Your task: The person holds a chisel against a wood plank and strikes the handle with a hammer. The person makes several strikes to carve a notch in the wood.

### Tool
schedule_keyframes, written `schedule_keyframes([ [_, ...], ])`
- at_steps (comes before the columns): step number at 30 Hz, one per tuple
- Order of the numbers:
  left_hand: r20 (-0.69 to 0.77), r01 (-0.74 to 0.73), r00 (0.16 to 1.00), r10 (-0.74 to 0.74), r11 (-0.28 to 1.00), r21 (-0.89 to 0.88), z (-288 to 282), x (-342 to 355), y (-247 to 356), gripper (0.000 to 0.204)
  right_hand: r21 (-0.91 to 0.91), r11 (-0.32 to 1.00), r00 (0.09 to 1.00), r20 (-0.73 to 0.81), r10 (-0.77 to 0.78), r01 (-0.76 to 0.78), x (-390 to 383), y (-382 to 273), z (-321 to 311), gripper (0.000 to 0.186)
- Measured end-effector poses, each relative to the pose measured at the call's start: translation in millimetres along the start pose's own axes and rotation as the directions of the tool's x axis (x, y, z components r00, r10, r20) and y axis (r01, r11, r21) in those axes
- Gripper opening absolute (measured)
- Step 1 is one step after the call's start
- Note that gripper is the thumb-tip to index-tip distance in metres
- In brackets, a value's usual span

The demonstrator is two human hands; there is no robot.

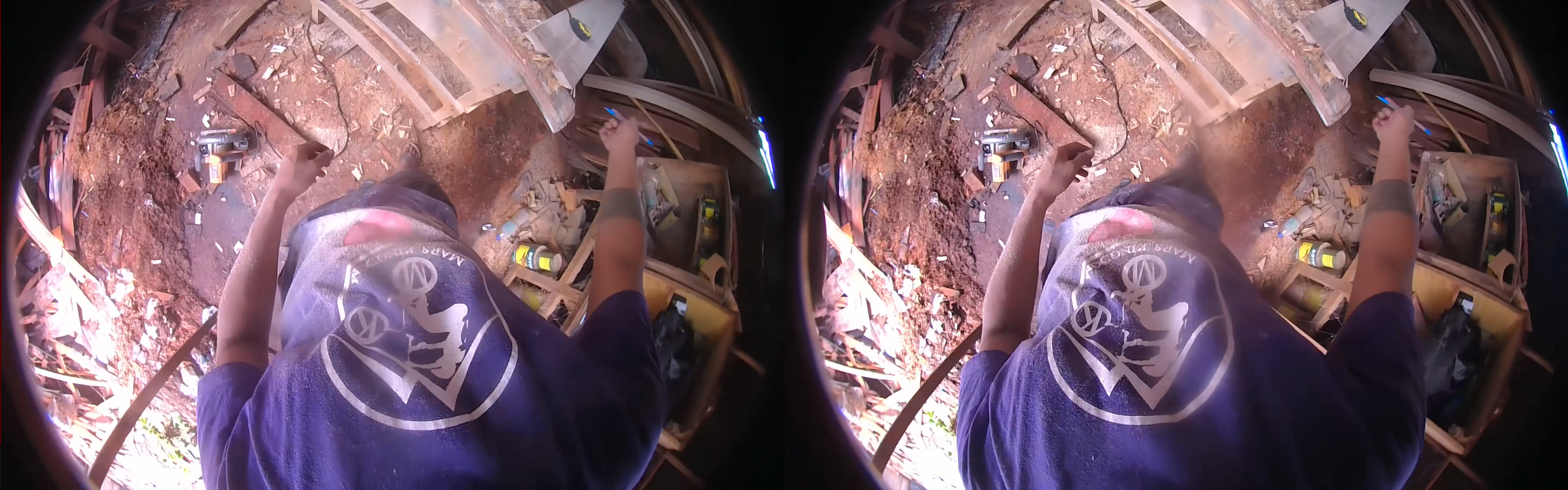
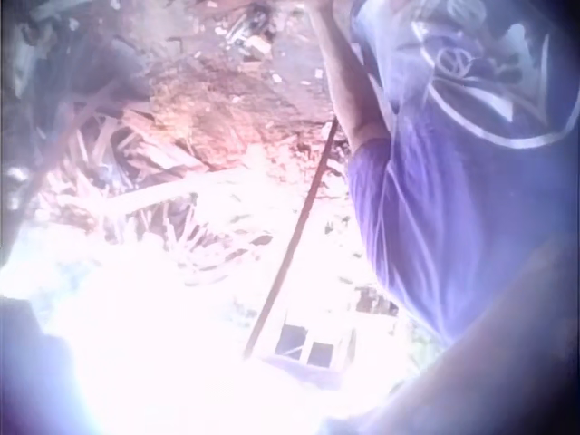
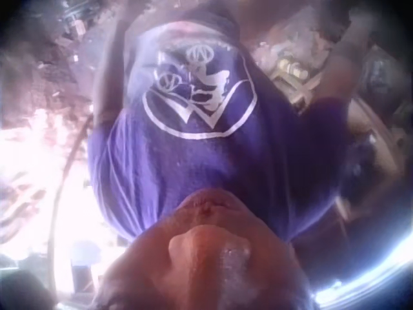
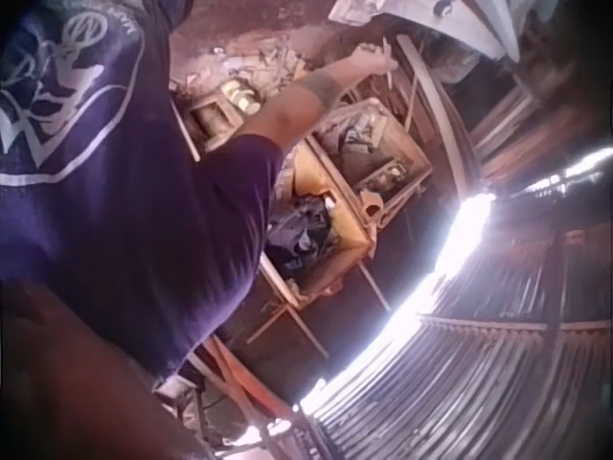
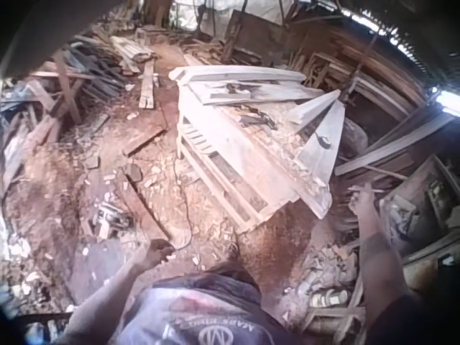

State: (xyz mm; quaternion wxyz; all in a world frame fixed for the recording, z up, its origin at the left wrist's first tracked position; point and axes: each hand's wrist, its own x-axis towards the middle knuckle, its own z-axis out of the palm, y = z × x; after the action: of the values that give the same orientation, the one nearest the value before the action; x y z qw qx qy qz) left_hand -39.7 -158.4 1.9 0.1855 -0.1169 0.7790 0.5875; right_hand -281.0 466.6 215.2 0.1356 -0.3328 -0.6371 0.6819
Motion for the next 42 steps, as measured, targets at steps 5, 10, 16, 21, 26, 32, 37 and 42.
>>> schedule_keyframes([
  [5, -0.038, -0.122, 0.992, 0.121, 0.992, -0.018, -55, -26, 18, 0.041, 0.115, 0.974, 0.964, 0.208, 0.168, -0.195, -125, 109, 60, 0.022],
  [10, 0.121, -0.196, 0.973, 0.198, 0.980, -0.026, -45, -53, 77, 0.040, 0.329, 0.787, 0.843, 0.338, 0.417, -0.521, -273, 235, 171, 0.018],
  [16, 0.174, -0.212, 0.963, 0.205, 0.977, 0.022, -51, -80, 103, 0.036, 0.139, 0.826, 0.742, 0.537, 0.401, -0.546, -403, 282, 186, 0.026],
  [21, 0.262, -0.181, 0.945, 0.195, 0.980, -0.078, -37, -67, 89, 0.037, 0.034, 0.940, 0.877, 0.373, 0.304, -0.341, -375, 299, 146, 0.030],
  [26, 0.280, -0.129, 0.948, 0.150, 0.987, -0.092, -18, -38, 83, 0.038, -0.155, 0.969, 0.893, 0.383, 0.237, -0.191, -299, 302, 89, 0.029],
  [32, 0.273, -0.071, 0.959, 0.080, 0.997, -0.043, -5, 28, 112, 0.040, -0.085, 0.976, 0.950, 0.227, 0.215, -0.200, -207, 280, 44, 0.033],
  [37, 0.280, -0.182, 0.935, 0.217, 0.973, -0.146, 30, 117, 156, 0.029, -0.137, 0.920, 0.901, 0.191, 0.389, -0.368, -144, 294, -9, 0.040],
  [42, 0.169, -0.307, 0.936, 0.310, 0.951, -0.044, 73, 207, 242, 0.018, -0.544, 0.839, 0.964, 0.233, 0.124, 0.024, -101, 333, -80, 0.046],
])
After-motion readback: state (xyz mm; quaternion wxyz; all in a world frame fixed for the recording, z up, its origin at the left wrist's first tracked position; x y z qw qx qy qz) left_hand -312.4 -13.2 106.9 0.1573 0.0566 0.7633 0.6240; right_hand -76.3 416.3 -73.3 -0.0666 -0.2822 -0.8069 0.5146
